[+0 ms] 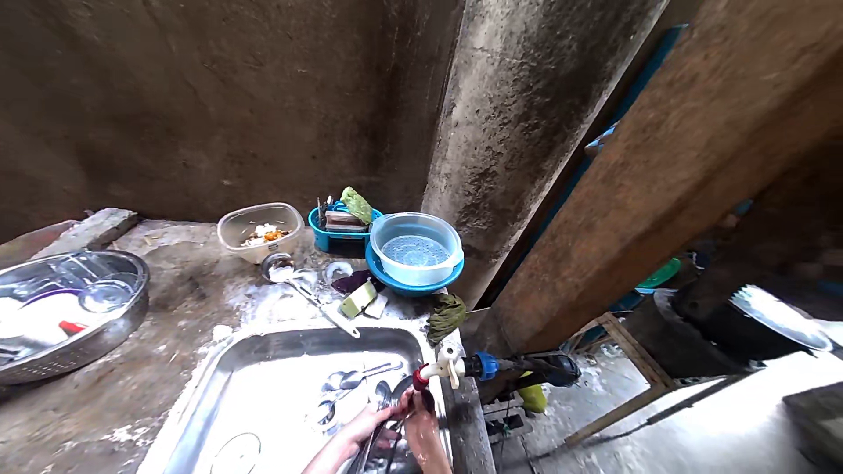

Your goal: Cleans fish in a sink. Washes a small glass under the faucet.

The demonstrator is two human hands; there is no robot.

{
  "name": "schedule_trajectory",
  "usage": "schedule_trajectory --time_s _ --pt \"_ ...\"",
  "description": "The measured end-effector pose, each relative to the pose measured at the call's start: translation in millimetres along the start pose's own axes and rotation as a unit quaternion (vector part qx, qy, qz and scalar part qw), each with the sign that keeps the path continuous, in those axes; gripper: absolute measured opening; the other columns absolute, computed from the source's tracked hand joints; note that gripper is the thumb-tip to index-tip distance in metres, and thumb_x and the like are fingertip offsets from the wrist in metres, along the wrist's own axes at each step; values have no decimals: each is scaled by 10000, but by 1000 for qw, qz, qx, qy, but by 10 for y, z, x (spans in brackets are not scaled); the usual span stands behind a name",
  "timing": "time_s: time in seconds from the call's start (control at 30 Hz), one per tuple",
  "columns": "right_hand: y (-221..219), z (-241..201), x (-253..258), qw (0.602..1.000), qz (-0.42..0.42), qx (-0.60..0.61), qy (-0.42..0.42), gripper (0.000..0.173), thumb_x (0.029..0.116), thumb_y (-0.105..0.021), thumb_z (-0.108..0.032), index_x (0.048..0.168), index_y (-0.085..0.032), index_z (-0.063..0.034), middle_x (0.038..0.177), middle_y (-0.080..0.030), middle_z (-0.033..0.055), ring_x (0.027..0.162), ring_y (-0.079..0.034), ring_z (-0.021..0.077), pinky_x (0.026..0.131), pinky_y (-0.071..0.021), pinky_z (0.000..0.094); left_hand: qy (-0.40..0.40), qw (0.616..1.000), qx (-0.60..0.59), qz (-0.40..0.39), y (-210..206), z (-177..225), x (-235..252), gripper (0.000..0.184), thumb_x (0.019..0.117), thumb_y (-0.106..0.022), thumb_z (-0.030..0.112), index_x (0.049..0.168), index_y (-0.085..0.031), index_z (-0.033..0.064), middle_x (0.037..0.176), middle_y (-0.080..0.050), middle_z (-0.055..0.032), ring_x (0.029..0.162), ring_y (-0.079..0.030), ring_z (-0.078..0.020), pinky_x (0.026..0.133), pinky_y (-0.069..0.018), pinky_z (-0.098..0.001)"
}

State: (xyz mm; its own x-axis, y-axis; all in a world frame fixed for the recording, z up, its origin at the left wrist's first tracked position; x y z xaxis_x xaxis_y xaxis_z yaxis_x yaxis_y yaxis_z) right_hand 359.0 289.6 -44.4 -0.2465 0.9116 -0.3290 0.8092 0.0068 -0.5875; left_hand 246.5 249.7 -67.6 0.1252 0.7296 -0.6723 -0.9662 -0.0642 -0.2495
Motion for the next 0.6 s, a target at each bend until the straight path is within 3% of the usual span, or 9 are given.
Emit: schedule_trajectory --time_s 0.07,0.2,0.27,0.37,0.4,0.47,0.5,0.53,0.6 --pt "-45 -3 108 997 -39 63 -24 401 1125 -197 -157 872 -503 -105 599 -537 -68 518 -541 19 556 -502 164 -7 1000 -8 -12 -44 40 60 348 1128 -370 251 1314 -525 0 1075 -657 -108 796 -667 -152 710 -563 -302" --pt "-163 30 192 972 -168 133 -92 557 1090 -120 -246 679 -492 -180 502 -471 -116 404 -419 -18 429 -362 145 -57 990 102 73 -10 140 129 276 1099 -465 214 1146 -575 -35 841 -552 -34 658 -503 -77 634 -451 -252" --pt "-179 14 221 992 -109 44 -38 375 1083 -256 -164 810 -513 -137 529 -490 -83 419 -452 11 444 -412 173 -84 988 107 73 -47 184 100 277 1071 -500 151 1205 -585 -76 966 -613 -113 824 -563 -140 798 -488 -334" --pt "-237 -146 175 955 110 -254 106 228 1055 -509 -52 1156 -589 136 831 -650 142 726 -632 131 749 -553 277 -122 991 4 54 -242 157 31 326 1121 -355 211 1218 -585 1 972 -652 -58 840 -614 -90 770 -515 -289" --pt "-247 -173 157 918 142 -330 166 254 1003 -582 -22 1140 -609 190 951 -691 236 878 -675 226 877 -543 349 -140 989 -38 42 -302 158 9 426 1134 -286 273 1306 -566 2 1121 -665 -95 990 -628 -118 884 -515 -318" --pt "-249 -220 139 823 170 -460 287 308 863 -681 -33 1036 -656 220 1099 -674 365 1100 -652 451 1044 -468 500 -186 982 -46 5 -384 204 35 592 1125 -139 368 1509 -403 4 1490 -492 -180 1343 -493 -199 1124 -392 -382" --pt "-263 -257 120 793 173 -502 299 320 844 -696 -56 1019 -672 211 1151 -648 398 1164 -600 531 1078 -414 562 -197 980 -24 2 -407 224 41 620 1118 -98 373 1531 -365 -5 1537 -437 -202 1393 -449 -216 1154 -357 -387" --pt "-268 -295 107 779 170 -535 278 350 854 -703 -77 1072 -679 195 1226 -616 409 1230 -552 563 1112 -374 580 -192 981 -2 9 -437 254 -4 612 1122 -88 350 1524 -369 -16 1514 -455 -210 1365 -471 -209 1140 -369 -378" --pt "-203 -344 137 811 156 -515 229 486 857 -734 -44 1260 -590 187 1396 -478 434 1338 -457 559 1157 -354 553 -179 983 41 27 -416 231 -41 519 1138 -195 299 1429 -467 -33 1237 -617 -160 1060 -605 -146 942 -496 -331"
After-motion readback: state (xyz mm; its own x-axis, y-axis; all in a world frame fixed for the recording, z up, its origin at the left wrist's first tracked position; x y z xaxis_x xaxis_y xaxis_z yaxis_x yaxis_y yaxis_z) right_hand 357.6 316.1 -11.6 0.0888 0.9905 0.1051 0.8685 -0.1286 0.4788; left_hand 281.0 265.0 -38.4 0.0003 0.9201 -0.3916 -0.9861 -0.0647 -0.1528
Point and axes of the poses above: each hand's wrist, its own x-axis towards the middle knuckle, its own y-axis out of the back of the hand, z = x × y, the point moved 6 cm from there along x, towards the middle knuckle
